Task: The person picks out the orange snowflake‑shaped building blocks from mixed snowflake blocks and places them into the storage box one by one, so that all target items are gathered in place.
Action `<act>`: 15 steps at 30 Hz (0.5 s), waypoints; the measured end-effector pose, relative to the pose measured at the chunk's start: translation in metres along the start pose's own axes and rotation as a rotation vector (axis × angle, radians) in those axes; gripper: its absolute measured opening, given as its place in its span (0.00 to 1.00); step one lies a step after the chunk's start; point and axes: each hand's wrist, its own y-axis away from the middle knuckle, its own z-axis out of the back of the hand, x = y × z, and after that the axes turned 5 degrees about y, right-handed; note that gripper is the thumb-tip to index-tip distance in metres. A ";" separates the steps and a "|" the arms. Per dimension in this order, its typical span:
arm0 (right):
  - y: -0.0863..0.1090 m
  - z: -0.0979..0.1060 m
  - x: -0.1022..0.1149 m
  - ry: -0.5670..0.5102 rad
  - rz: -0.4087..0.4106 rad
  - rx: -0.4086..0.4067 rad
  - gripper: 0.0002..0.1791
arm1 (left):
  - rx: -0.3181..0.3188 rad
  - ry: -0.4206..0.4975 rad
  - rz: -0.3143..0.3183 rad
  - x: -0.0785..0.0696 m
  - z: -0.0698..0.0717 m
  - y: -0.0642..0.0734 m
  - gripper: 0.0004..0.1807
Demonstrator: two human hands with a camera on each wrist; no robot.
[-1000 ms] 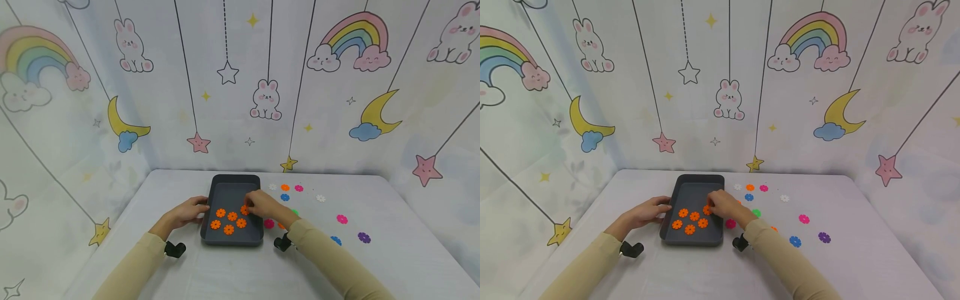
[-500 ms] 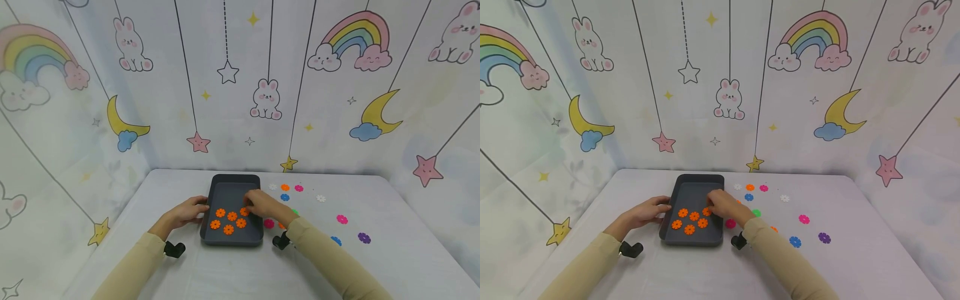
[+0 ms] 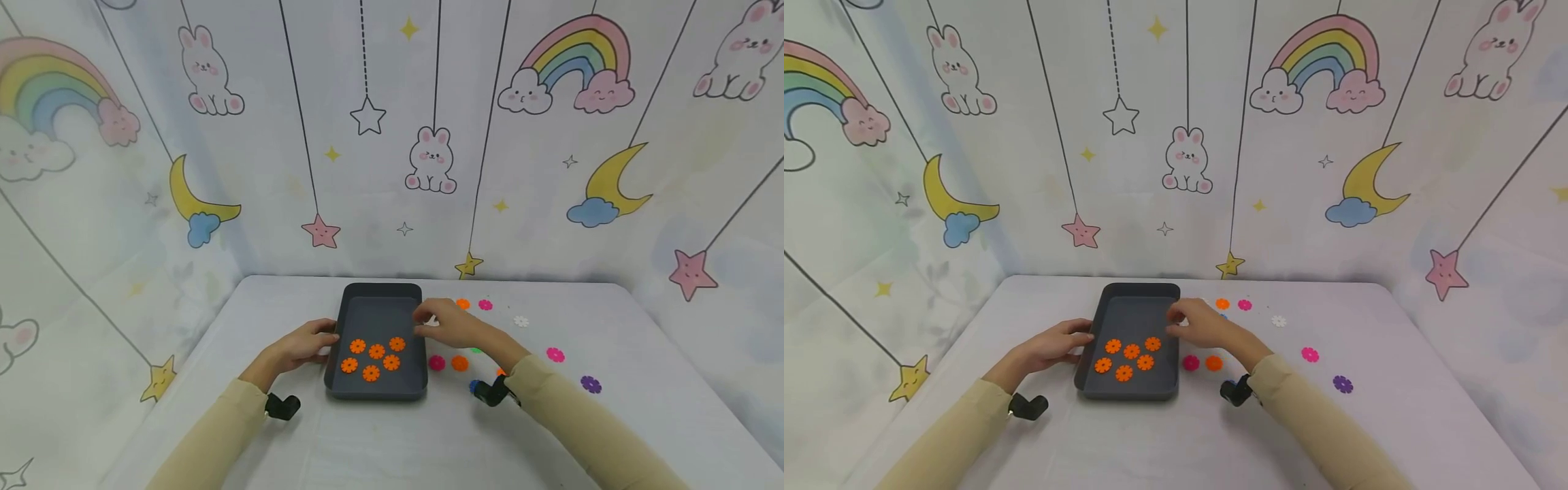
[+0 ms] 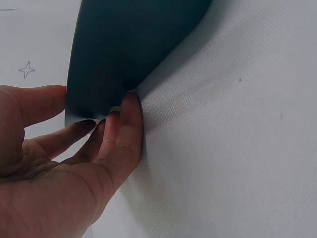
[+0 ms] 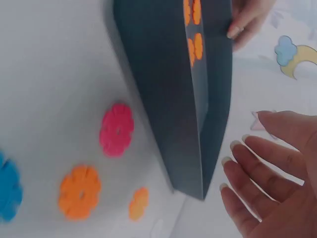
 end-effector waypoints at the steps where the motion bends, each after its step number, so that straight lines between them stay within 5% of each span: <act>1: 0.004 0.003 -0.002 -0.006 -0.003 -0.008 0.16 | 0.000 0.000 0.000 0.000 0.000 0.000 0.31; 15: 0.067 0.030 -0.050 0.036 -0.062 -0.083 0.14 | 0.003 -0.009 -0.002 -0.001 0.001 0.001 0.31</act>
